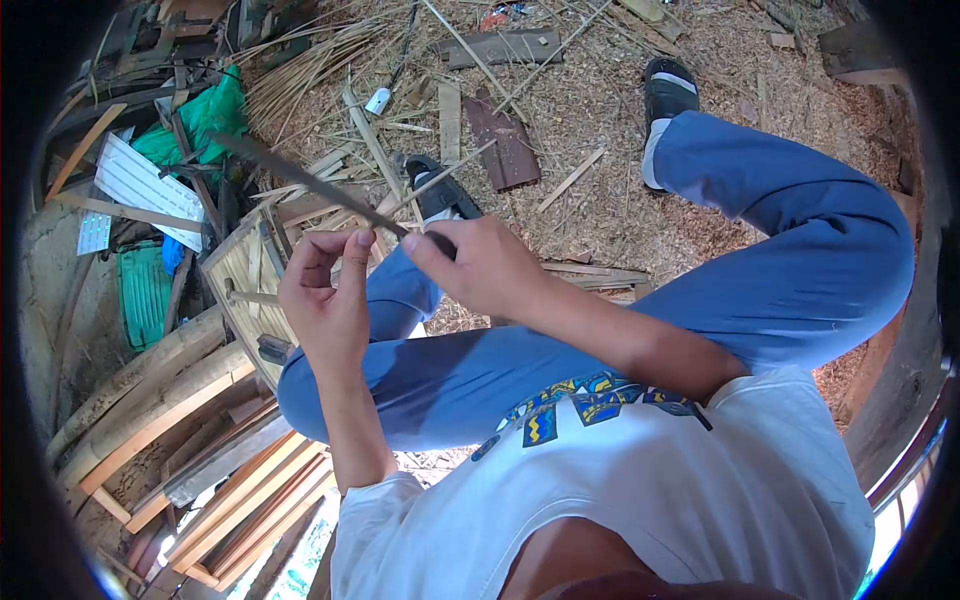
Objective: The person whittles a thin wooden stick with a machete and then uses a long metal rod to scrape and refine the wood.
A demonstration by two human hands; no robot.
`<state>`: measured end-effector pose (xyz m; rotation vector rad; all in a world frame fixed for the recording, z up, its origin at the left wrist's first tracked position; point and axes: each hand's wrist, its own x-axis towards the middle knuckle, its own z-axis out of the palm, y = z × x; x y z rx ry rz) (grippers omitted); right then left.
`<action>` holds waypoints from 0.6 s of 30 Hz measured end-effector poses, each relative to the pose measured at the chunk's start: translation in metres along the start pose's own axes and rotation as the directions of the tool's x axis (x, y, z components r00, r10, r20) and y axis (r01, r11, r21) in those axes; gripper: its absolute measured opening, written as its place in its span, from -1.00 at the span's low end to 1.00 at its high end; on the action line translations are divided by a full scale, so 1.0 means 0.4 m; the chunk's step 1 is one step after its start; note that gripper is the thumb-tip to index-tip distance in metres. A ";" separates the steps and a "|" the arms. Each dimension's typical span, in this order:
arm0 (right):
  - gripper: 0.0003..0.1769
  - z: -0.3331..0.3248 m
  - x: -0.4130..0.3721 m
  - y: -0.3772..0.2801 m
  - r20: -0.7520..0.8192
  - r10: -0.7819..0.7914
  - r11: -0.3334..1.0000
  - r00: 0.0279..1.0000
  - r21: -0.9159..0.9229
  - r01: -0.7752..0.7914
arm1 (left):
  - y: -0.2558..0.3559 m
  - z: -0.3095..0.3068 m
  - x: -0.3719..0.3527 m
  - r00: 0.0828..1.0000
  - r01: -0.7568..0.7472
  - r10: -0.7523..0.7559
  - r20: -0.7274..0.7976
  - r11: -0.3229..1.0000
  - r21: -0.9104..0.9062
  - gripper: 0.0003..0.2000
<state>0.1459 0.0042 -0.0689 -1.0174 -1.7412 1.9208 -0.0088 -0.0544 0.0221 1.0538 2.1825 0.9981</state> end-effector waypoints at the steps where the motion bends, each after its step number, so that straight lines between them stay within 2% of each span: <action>1: -0.40 0.002 -0.006 -0.008 0.012 -0.044 0.999 0.999 0.025 0.043 | -0.002 0.000 -0.001 1.000 0.007 -0.007 0.004 1.000 -0.018 -0.92; 3: -0.42 0.016 0.002 0.016 -0.002 0.018 0.999 1.000 -0.048 -0.018 | -0.004 -0.005 -0.002 1.000 0.023 -0.023 0.015 0.998 -0.050 -0.92; 5: -0.44 0.028 0.027 0.066 -0.041 0.108 0.992 0.993 -0.064 -0.110 | -0.005 -0.012 -0.002 0.999 0.035 -0.035 -0.008 0.999 0.001 -0.92; 8: -0.44 0.030 0.045 0.116 -0.066 0.115 0.991 0.991 -0.066 -0.120 | -0.007 -0.016 0.001 1.000 0.016 -0.016 -0.014 1.000 -0.001 -0.91; 11: -0.43 0.015 0.032 0.042 0.014 0.140 0.990 0.990 -0.034 -0.140 | -0.014 -0.018 0.004 1.000 0.002 -0.002 -0.009 1.000 -0.004 -0.91; 14: -0.33 0.013 0.012 0.016 0.027 0.016 0.999 1.000 -0.049 -0.015 | -0.019 -0.019 0.003 1.000 0.005 -0.005 -0.009 1.000 -0.007 -0.91; 18: -0.38 0.036 0.037 0.092 -0.056 0.126 0.988 0.990 -0.079 -0.130 | -0.019 -0.028 0.002 0.999 0.036 -0.035 -0.029 0.999 0.027 -0.91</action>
